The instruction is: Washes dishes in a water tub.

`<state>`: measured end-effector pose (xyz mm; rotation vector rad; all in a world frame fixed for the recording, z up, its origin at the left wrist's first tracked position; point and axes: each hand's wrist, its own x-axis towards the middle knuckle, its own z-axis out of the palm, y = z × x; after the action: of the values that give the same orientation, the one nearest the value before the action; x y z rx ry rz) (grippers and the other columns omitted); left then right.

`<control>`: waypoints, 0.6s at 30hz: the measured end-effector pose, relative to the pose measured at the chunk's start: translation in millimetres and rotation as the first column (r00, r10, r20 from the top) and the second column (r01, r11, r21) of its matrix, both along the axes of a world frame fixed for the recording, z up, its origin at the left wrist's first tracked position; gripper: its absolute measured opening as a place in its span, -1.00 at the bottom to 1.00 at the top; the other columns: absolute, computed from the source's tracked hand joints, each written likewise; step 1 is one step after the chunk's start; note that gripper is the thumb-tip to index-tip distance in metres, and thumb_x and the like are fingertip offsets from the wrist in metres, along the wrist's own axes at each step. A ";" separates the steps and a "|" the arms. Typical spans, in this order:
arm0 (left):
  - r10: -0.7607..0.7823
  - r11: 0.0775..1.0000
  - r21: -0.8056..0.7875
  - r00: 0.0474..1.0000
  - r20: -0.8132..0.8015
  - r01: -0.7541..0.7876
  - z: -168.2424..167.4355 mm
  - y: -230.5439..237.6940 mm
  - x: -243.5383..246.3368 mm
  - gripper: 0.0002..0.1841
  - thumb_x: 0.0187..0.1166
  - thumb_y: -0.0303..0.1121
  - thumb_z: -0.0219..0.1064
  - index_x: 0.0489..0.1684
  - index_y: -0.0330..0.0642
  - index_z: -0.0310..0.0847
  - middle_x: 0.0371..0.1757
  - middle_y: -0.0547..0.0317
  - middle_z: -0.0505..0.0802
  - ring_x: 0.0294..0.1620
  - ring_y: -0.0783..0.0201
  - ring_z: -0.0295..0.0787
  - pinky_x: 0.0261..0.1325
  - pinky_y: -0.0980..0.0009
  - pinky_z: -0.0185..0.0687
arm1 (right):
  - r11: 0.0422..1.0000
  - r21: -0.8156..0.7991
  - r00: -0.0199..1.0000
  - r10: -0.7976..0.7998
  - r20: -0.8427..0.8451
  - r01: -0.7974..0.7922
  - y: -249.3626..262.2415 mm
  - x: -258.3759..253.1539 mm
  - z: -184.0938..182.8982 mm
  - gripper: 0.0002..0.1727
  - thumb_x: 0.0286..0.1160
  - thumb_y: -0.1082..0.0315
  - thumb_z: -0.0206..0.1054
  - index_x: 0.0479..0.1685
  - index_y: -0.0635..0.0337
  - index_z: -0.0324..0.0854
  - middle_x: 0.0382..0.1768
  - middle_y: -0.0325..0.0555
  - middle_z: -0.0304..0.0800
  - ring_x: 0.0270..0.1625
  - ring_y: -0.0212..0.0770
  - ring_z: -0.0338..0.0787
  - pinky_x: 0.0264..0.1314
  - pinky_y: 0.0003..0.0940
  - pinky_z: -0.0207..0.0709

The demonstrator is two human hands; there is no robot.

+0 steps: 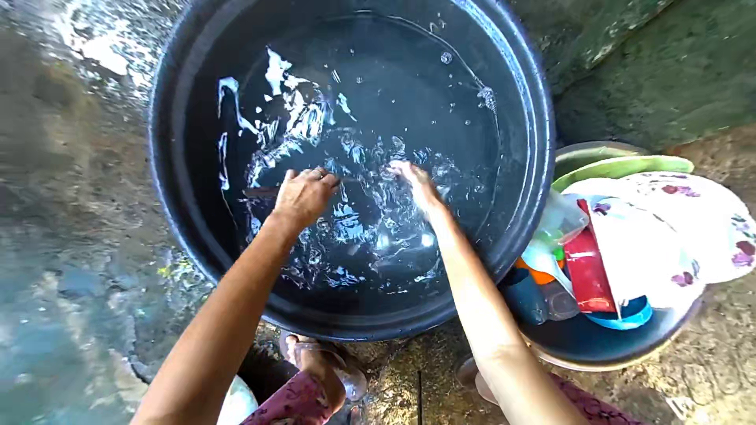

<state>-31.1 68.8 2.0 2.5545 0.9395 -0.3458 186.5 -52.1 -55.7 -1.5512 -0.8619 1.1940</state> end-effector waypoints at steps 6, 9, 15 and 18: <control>-0.343 0.903 0.341 0.917 0.202 0.262 16.6 -22.9 10.2 -0.69 0.56 -0.76 0.19 0.04 -0.29 0.80 0.06 -0.23 0.86 -0.07 -0.24 0.82 0.20 -0.21 0.51 | 0.874 -0.427 0.790 0.426 0.441 -0.233 3.6 -28.5 23.8 -0.45 0.87 0.10 -0.11 0.35 0.28 0.70 0.32 0.29 0.75 0.48 0.27 0.65 0.51 0.33 0.37; -0.324 0.905 0.371 0.903 0.281 0.209 19.3 -26.0 0.0 -0.69 0.59 -0.72 0.17 0.04 -0.27 0.82 0.05 -0.24 0.86 -0.06 -0.25 0.83 0.14 -0.22 0.53 | 0.921 -0.371 0.947 0.218 0.235 -0.120 10.7 -9.9 27.2 -0.57 0.80 0.19 0.09 0.08 0.37 0.76 0.11 0.26 0.79 0.26 0.14 0.73 0.35 0.23 0.47; 0.053 0.994 0.076 0.957 0.284 -0.077 37.6 -20.1 -20.5 -0.74 0.73 -0.44 0.24 0.20 -0.35 0.77 0.18 -0.46 0.80 0.20 -0.47 0.73 0.29 -0.45 0.38 | 0.885 -0.448 0.917 -0.278 -0.287 0.128 -3.5 16.2 13.7 -0.40 0.89 -0.07 -0.14 0.44 0.26 0.46 0.10 0.04 0.69 -0.03 -0.15 0.70 -0.07 -0.16 0.62; 0.182 0.970 -0.166 0.983 -0.002 -0.179 32.3 -14.9 -7.2 -0.64 0.81 -0.22 0.21 0.34 -0.27 0.70 0.14 -0.46 0.82 0.19 -0.53 0.75 0.20 -0.57 0.46 | 0.959 -0.279 0.832 -0.194 -0.519 0.050 1.3 7.9 30.5 -0.26 0.85 -0.23 -0.27 0.81 0.03 0.17 0.75 0.05 0.27 0.69 0.09 0.40 0.50 0.28 0.44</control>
<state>-38.3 53.9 34.4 2.2985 1.0819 -0.3383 194.4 -50.7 -25.2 -1.3251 -0.2317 1.5873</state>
